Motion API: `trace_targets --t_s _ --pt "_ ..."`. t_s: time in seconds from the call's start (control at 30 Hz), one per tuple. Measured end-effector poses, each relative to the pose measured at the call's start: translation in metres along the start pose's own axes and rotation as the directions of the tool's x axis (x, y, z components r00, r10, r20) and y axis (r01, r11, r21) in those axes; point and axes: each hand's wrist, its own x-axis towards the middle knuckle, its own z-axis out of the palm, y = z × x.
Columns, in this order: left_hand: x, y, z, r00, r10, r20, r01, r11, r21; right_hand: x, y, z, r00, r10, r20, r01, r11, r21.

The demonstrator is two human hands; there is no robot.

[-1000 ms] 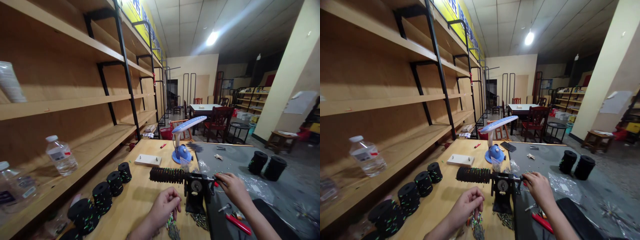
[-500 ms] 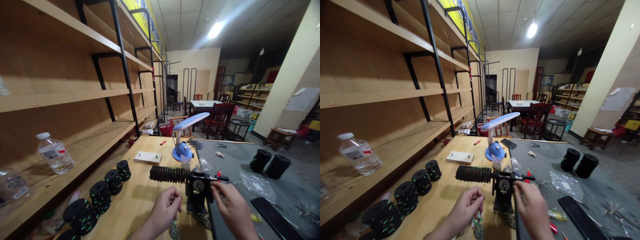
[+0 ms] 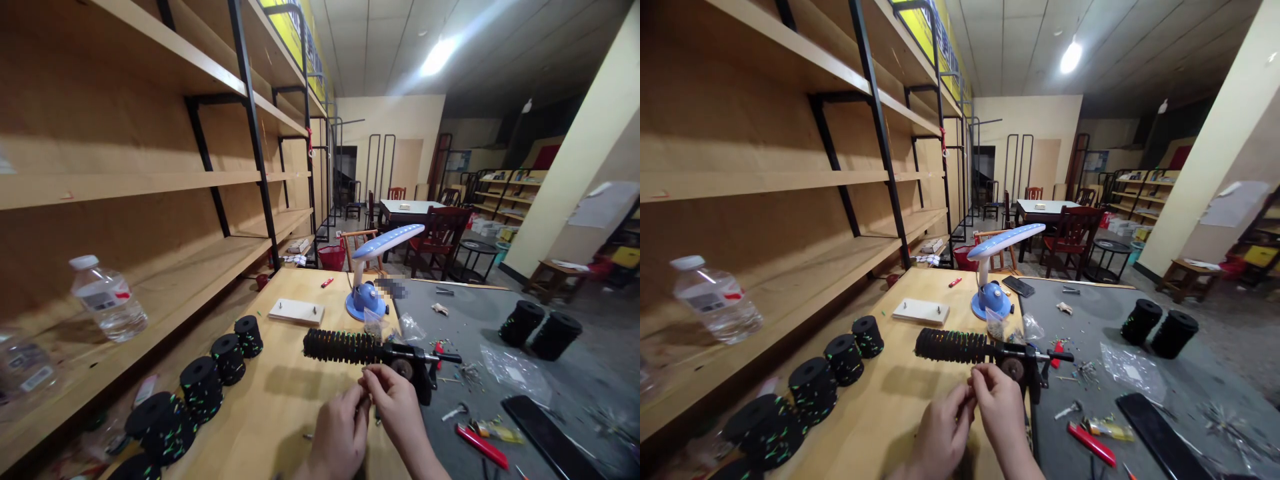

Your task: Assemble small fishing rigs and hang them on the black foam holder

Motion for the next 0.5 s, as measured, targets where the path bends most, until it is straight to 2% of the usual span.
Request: trace_targets --t_s 0.17,0.3,0.4,0.47,0.5 --pt "0.0 -0.006 0.003 1.0 -0.007 -0.002 0.007 0.999 -0.038 0.006 0.001 0.007 0.992 0.127 0.022 -0.128 0.958 0.257" --pt "-0.001 -0.001 -0.013 0.999 0.006 -0.042 0.002 0.982 0.187 0.005 0.003 0.01 0.983 0.178 0.031 -0.177 0.916 0.361" --pt "0.007 0.013 -0.035 0.985 0.134 -0.112 -0.089 0.936 0.34 0.004 0.006 0.01 0.987 0.158 0.027 -0.156 0.906 0.393" --pt "0.021 0.023 -0.048 0.955 0.257 -0.146 -0.182 0.901 0.395 0.002 0.009 0.01 0.986 0.158 0.052 -0.165 0.877 0.451" --pt "0.029 0.028 -0.053 0.94 0.317 -0.125 -0.247 0.886 0.392 0.002 0.011 0.011 0.984 0.161 0.07 -0.175 0.858 0.483"
